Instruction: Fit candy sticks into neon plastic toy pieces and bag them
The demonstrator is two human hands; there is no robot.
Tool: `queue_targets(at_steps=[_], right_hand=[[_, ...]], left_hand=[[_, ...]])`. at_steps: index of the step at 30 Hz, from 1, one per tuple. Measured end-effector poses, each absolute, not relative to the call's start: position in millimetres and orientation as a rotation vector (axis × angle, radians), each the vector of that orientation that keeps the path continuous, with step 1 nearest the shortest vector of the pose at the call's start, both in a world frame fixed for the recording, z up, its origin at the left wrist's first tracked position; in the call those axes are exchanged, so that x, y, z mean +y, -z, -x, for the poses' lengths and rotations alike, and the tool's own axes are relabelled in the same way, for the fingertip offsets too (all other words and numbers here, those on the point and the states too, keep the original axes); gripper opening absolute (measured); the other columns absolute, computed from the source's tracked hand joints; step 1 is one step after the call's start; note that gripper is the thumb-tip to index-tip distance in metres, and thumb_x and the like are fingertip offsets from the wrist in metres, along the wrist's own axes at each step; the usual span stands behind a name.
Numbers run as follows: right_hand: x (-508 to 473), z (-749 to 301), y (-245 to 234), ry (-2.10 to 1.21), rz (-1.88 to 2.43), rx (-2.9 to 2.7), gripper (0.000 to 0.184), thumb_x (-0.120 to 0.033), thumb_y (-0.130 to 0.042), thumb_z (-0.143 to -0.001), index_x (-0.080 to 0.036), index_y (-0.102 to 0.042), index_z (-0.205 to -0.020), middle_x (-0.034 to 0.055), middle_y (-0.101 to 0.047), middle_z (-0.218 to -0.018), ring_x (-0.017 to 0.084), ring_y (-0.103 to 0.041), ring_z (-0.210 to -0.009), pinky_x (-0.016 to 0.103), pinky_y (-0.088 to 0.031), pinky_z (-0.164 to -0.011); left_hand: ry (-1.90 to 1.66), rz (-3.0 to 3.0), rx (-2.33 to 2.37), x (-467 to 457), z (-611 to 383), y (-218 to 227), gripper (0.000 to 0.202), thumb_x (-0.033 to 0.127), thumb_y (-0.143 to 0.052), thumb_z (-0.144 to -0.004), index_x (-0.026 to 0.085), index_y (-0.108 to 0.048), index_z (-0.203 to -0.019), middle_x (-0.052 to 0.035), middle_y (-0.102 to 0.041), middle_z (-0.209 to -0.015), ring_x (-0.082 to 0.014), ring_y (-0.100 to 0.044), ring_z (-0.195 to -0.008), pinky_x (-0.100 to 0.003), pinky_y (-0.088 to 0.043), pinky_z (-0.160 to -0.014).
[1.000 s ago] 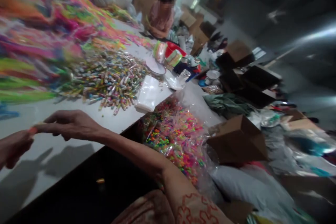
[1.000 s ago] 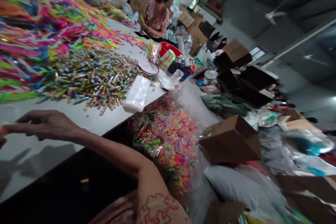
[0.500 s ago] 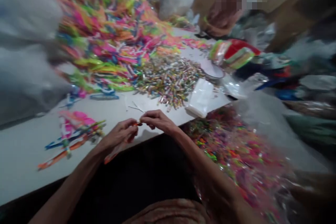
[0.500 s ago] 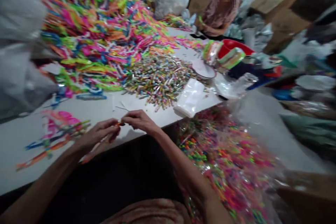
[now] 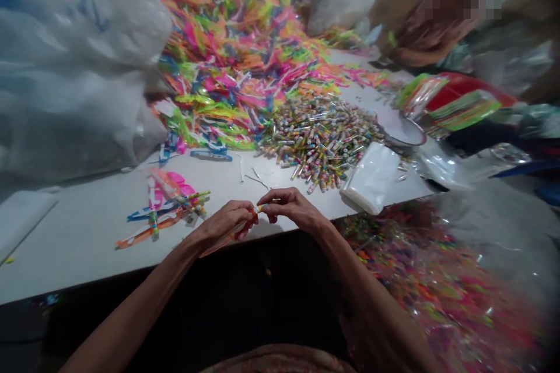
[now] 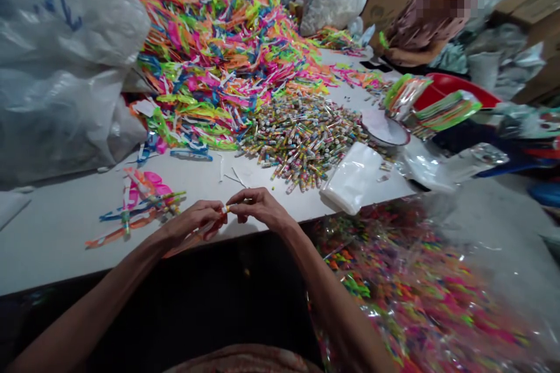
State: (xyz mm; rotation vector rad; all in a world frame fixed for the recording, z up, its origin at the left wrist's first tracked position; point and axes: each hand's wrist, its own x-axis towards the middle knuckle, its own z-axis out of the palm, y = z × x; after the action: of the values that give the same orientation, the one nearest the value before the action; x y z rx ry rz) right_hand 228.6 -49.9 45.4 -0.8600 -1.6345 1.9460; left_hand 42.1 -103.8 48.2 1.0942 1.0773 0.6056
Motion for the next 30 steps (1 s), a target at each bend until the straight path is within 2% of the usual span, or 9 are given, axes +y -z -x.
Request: queue_targets(at_steps=[5, 11, 15, 20, 23, 24, 26, 28, 30], right_hand=[[-51.5, -224.5, -42.0, -1.951, 0.913, -1.528, 0.029, -0.031, -0.074, -0.064, -0.012, -0.070, -0.085, 0.0016, -0.064, -0.061, 0.012, -0.057, -0.058, 0.025, -0.045, -0.060], [-45.2, -225.4, -39.3, -1.933, 0.913, -1.576, 0.024, -0.027, -0.075, -0.063, -0.014, -0.072, -0.083, 0.0027, -0.067, -0.069, 0.013, -0.061, -0.063, 0.026, -0.048, -0.064], [-40.2, -224.0, -41.9, -1.899, 0.856, -1.697, 0.024, -0.029, -0.076, -0.063, -0.015, -0.072, -0.082, 0.0036, -0.067, -0.075, 0.013, -0.060, -0.066, 0.025, -0.048, -0.062], [-39.6, -211.1, -44.4, -1.840, 0.893, -1.768, 0.023, -0.031, -0.075, -0.064, -0.015, -0.073, -0.079, 0.0040, -0.066, -0.072, 0.014, -0.059, -0.066, 0.025, -0.046, -0.059], [-25.9, -203.1, -39.2, -1.844, 0.896, -1.863, 0.033, -0.037, -0.073, -0.066, -0.016, -0.072, -0.092, 0.0056, -0.068, -0.078, 0.017, -0.060, -0.070, 0.027, -0.046, -0.061], [-16.4, -200.3, -36.8, -1.779, 0.924, -1.907, 0.038, -0.038, -0.072, -0.067, -0.016, -0.070, -0.099, 0.0065, -0.068, -0.082, 0.018, -0.060, -0.072, 0.028, -0.046, -0.062], [9.5, -193.1, -32.2, -1.448, 1.075, -2.020, 0.039, -0.034, -0.069, -0.071, -0.016, -0.066, -0.106, 0.0078, -0.067, -0.089, 0.018, -0.060, -0.074, 0.030, -0.046, -0.065], [40.4, -182.5, -28.5, -0.936, 1.263, -2.180, 0.026, -0.025, -0.063, -0.075, -0.016, -0.068, -0.099, 0.0083, -0.066, -0.089, 0.018, -0.058, -0.074, 0.031, -0.044, -0.067], [69.4, -169.0, -25.2, -0.499, 1.361, -2.374, 0.019, -0.016, -0.054, -0.079, -0.015, -0.067, -0.093, 0.0097, -0.063, -0.091, 0.019, -0.057, -0.075, 0.031, -0.041, -0.066]], left_hand=[[-0.601, -1.057, 1.033, -99.9, -37.1, -40.3, 0.012, 0.016, -0.043, -0.071, 0.013, -0.055, -0.067, 0.0040, -0.046, -0.047, -0.0083, -0.041, -0.041, -0.023, -0.030, -0.044], [-0.593, -1.000, 1.003, -95.1, -35.3, -44.0, 0.010, 0.017, -0.047, -0.070, 0.012, -0.055, -0.066, 0.0042, -0.045, -0.044, -0.0075, -0.039, -0.040, -0.021, -0.026, -0.042], [-0.567, -1.058, 0.959, -93.9, -31.2, -45.5, 0.023, 0.030, -0.047, -0.080, 0.013, -0.056, -0.069, 0.0042, -0.044, -0.047, -0.0076, -0.038, -0.043, -0.020, -0.028, -0.045], [-0.464, -1.334, 1.018, -89.4, -13.1, -45.5, 0.035, 0.047, -0.041, -0.086, 0.015, -0.056, -0.079, 0.0050, -0.044, -0.049, -0.0084, -0.039, -0.046, -0.021, -0.030, -0.049], [-0.298, -1.638, 1.169, -88.2, 13.0, -58.2, 0.038, 0.049, -0.038, -0.087, 0.017, -0.057, -0.077, 0.0021, -0.050, -0.056, -0.0112, -0.044, -0.052, -0.023, -0.030, -0.052], [-0.239, -1.769, 1.257, -87.0, 23.7, -63.5, 0.037, 0.049, -0.040, -0.086, 0.018, -0.058, -0.077, 0.0005, -0.053, -0.061, -0.0126, -0.047, -0.056, -0.023, -0.031, -0.054], [-0.136, -2.019, 1.486, -79.8, 44.6, -71.3, 0.033, 0.047, -0.044, -0.084, 0.019, -0.061, -0.080, -0.0034, -0.059, -0.074, -0.0170, -0.052, -0.068, -0.027, -0.034, -0.063], [-0.054, -2.179, 1.739, -63.7, 60.1, -70.3, 0.027, 0.041, -0.048, -0.083, 0.019, -0.063, -0.086, -0.0079, -0.062, -0.088, -0.0235, -0.054, -0.085, -0.034, -0.036, -0.077], [-0.064, -2.267, 1.916, -39.9, 65.8, -58.4, 0.021, 0.029, -0.046, -0.083, 0.017, -0.062, -0.092, -0.0115, -0.060, -0.104, -0.0283, -0.050, -0.101, -0.043, -0.032, -0.090]])
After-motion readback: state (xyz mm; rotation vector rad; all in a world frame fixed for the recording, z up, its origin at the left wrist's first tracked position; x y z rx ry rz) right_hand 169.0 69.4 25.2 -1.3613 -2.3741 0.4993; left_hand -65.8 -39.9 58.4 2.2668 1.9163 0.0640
